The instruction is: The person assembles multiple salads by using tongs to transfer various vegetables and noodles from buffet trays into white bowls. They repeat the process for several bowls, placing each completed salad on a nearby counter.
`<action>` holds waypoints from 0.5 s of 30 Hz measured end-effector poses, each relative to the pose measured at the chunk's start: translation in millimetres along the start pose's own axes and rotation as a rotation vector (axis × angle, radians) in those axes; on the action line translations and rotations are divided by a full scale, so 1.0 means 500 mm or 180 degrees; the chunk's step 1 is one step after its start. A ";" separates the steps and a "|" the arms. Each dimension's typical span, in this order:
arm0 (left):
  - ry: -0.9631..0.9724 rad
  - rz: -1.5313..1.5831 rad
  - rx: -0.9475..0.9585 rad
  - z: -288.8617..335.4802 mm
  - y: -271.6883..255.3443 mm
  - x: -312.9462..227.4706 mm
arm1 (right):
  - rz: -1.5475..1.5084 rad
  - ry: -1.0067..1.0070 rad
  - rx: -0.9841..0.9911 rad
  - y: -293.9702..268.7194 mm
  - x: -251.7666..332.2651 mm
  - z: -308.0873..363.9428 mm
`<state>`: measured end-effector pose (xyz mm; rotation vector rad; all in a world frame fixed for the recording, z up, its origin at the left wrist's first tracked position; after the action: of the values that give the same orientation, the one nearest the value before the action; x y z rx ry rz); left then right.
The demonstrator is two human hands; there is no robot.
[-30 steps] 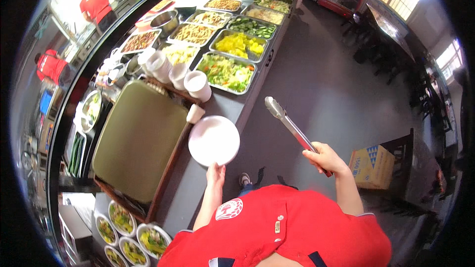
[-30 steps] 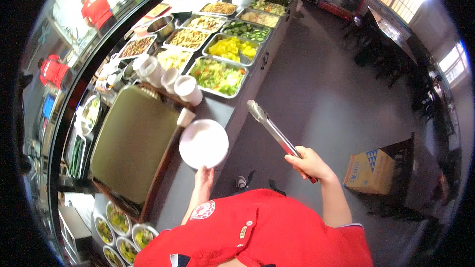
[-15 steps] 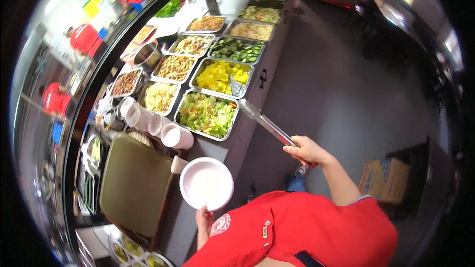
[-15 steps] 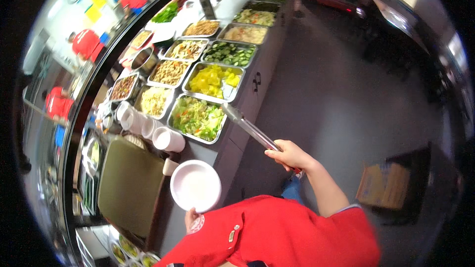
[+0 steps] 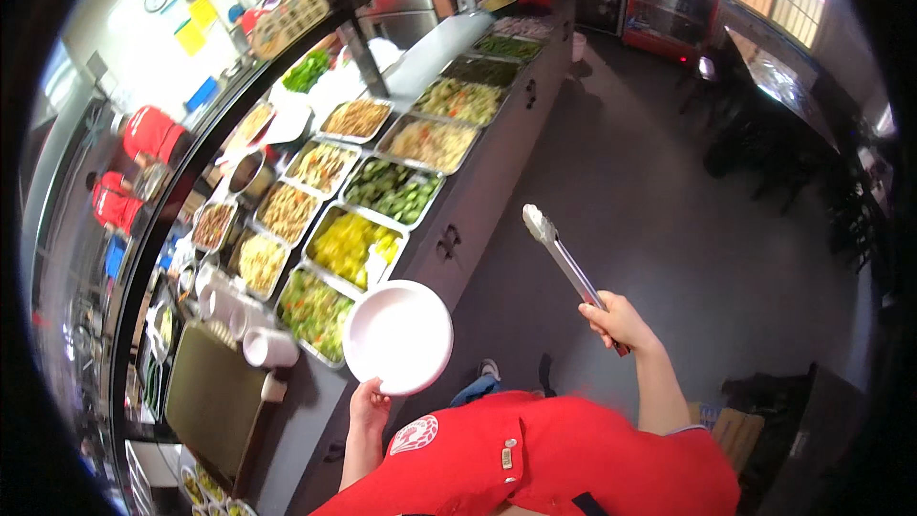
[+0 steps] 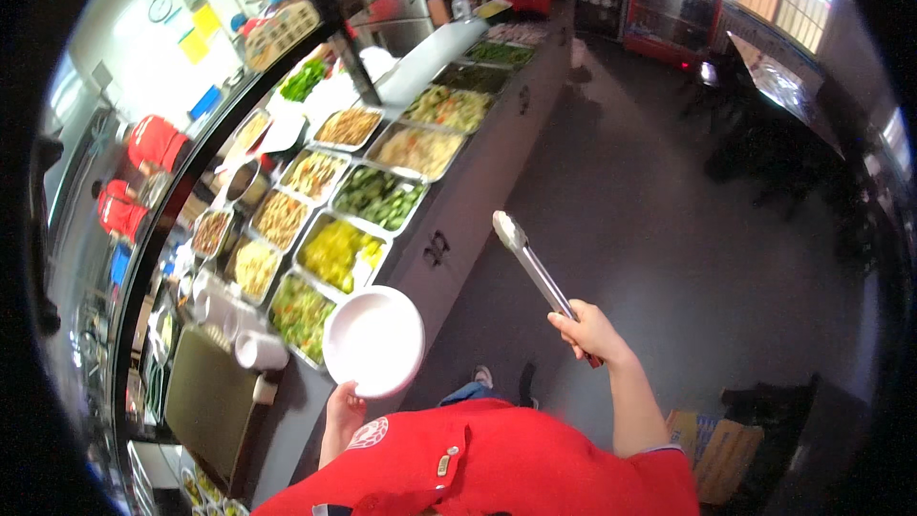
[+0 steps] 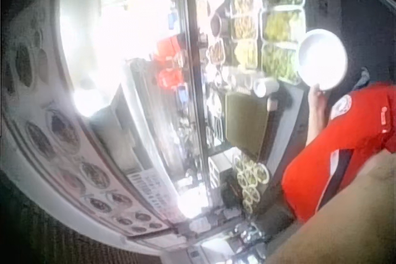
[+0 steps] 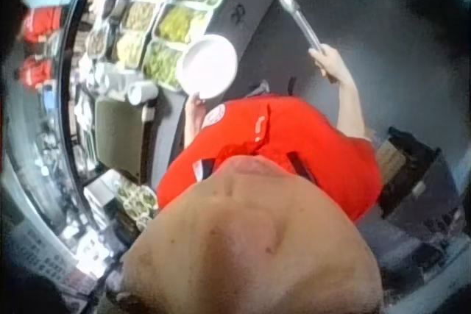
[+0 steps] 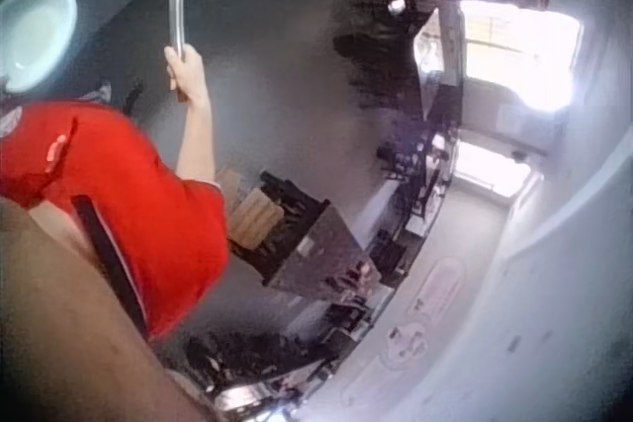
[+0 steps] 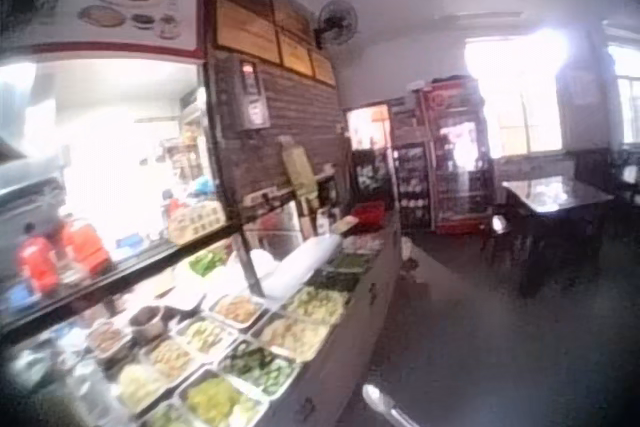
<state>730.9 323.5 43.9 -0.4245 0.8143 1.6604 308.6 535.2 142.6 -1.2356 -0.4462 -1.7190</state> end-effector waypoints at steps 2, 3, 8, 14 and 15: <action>-0.0006 -0.0108 -0.0036 -0.034 0.121 -0.013 | -0.0079 0.0004 -0.0144 -0.062 0.003 -0.043; -0.0040 -0.0174 -0.0026 -0.055 0.178 -0.019 | -0.0121 0.0005 -0.0217 -0.089 0.006 -0.066; -0.0097 -0.0346 0.0562 -0.226 0.448 -0.024 | -0.0039 0.0257 -0.0721 -0.223 0.056 -0.178; -0.0266 -0.0532 0.1206 -0.367 0.837 -0.058 | -0.0482 0.0331 -0.1325 -0.414 0.093 -0.315; -0.0289 -0.0615 0.1240 -0.381 0.898 -0.062 | -0.0518 0.0379 -0.1399 -0.443 0.102 -0.332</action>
<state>281.7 131.9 60.7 -0.1480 0.9713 1.2953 30.4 499.0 165.1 -1.4215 -0.0982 -2.0917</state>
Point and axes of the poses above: each hand's wrist, its own z-axis away from the middle knuckle, its own y-axis out of the palm, x = y × z, the point moved 1 cm from there along -z, towards the middle knuckle, and after that the axes turned 5 degrees about -x, right-handed, at the moved point
